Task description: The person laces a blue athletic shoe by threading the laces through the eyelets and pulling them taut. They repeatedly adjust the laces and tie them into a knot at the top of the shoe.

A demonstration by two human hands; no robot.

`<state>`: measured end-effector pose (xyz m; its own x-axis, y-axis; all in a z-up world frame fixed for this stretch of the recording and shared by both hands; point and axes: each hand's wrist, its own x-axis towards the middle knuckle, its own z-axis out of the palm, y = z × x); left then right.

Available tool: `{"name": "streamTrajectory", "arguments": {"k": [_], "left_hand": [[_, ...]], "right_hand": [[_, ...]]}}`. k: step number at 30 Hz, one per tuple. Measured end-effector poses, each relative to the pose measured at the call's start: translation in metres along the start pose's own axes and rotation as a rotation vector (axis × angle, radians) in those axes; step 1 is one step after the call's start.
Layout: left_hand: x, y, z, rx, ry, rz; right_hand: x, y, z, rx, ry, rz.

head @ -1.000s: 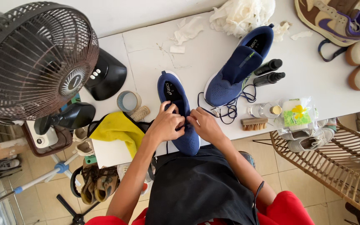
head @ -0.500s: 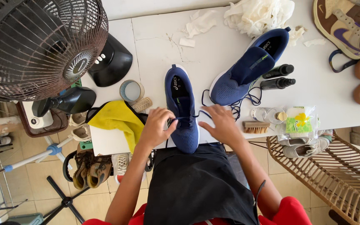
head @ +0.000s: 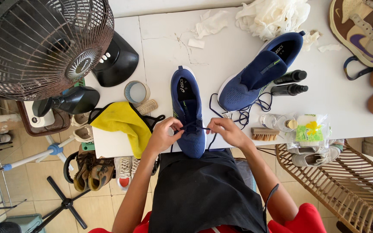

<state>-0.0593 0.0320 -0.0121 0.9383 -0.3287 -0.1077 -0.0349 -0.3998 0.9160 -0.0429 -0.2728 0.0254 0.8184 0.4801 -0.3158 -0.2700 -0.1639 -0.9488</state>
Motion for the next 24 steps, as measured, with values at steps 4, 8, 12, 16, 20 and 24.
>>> {"name": "streamTrajectory", "arguments": {"k": [4,8,12,16,20,24], "left_hand": [[-0.003,-0.003,-0.002,-0.097,-0.01,0.019],[0.002,0.004,-0.011,0.097,0.043,0.052],[0.012,-0.006,-0.011,0.384,-0.1,0.172],[0.013,-0.008,-0.032,0.069,-0.185,0.021],[0.01,-0.014,-0.038,-0.08,-0.252,-0.096],[0.012,-0.006,-0.032,-0.269,-0.27,-0.273]], "right_hand": [[0.003,-0.003,0.008,-0.484,0.124,0.045],[0.016,0.008,0.025,-0.623,0.207,-0.027],[0.027,0.03,0.031,-0.732,0.213,-0.142],[0.017,0.017,0.006,-0.588,0.224,-0.247],[-0.001,-0.008,-0.01,-0.49,0.188,-0.041],[0.009,-0.025,0.009,-0.704,0.23,-0.016]]}}
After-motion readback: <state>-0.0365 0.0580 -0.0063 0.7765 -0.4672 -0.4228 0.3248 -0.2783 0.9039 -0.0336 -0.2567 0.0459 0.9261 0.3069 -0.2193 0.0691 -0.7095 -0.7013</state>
